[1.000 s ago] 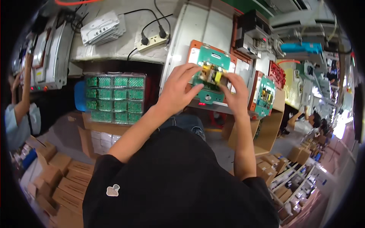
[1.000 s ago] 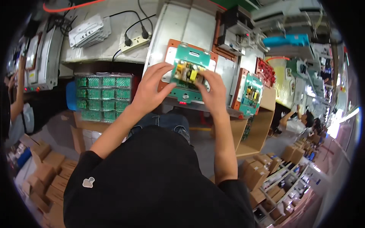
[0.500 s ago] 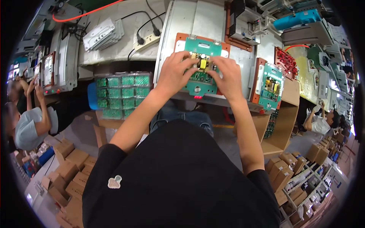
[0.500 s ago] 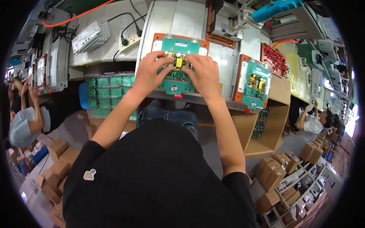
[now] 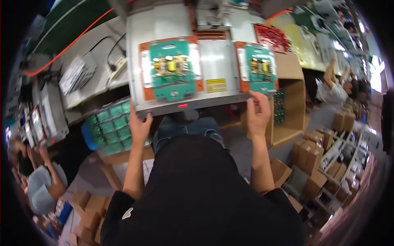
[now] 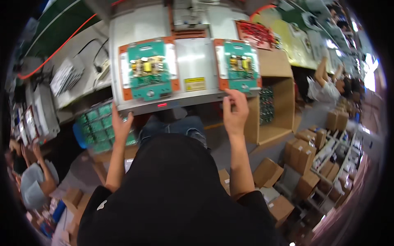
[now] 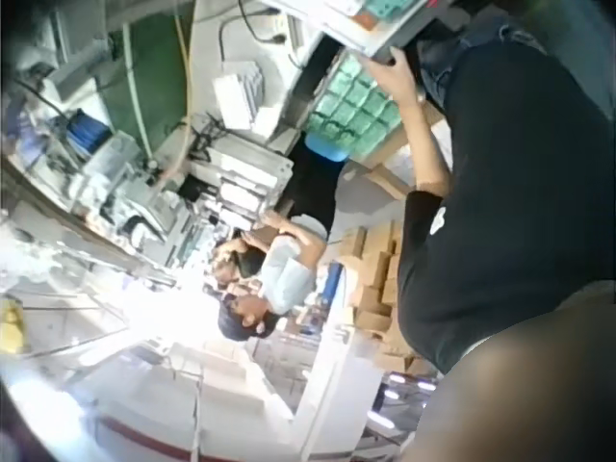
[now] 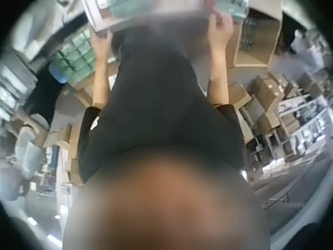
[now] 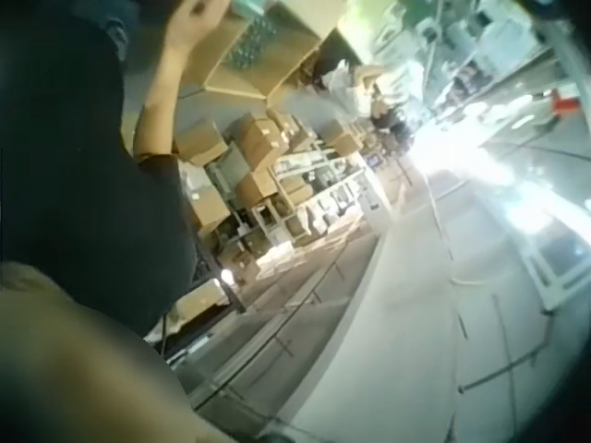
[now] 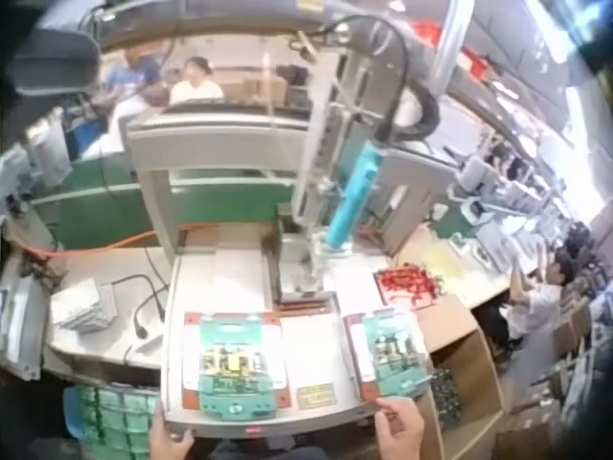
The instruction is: Assembling and testing circuit boards at a factory workstation.
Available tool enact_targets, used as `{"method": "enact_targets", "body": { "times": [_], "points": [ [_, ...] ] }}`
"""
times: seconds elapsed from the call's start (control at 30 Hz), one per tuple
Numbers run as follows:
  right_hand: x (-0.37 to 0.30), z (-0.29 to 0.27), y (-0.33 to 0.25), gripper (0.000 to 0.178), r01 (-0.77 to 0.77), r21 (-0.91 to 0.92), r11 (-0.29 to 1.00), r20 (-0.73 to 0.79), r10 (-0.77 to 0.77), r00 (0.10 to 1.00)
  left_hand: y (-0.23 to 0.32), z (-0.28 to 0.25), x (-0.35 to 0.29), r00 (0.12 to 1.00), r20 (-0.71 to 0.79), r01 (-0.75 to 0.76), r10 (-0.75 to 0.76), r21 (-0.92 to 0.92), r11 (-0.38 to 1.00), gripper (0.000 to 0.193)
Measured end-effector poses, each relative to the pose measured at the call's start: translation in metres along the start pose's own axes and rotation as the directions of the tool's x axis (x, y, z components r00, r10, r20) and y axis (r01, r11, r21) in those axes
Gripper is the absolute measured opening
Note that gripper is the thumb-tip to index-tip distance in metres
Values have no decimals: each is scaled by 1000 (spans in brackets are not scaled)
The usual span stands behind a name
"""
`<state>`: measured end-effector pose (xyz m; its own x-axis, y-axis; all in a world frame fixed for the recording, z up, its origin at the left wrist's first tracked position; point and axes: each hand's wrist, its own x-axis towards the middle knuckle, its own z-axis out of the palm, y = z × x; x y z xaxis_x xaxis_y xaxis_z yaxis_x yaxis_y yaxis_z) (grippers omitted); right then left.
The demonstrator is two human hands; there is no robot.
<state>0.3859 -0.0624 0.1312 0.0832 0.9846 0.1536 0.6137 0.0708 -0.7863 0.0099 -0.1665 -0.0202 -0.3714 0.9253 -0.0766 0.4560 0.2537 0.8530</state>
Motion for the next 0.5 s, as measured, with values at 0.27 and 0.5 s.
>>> {"method": "enact_targets", "body": {
  "times": [0.27, 0.5],
  "points": [
    [15, -53, 53, 17, -118, -126, 985, -291, 77, 954, 64, -35, 17, 962, -172, -164, 210, 248, 955, 62],
    [48, -42, 81, 15, -86, 21, 996, -82, 87, 993, 249, 126, 16, 789, 230, -604, 570, 112, 789, 41]
  ]
}}
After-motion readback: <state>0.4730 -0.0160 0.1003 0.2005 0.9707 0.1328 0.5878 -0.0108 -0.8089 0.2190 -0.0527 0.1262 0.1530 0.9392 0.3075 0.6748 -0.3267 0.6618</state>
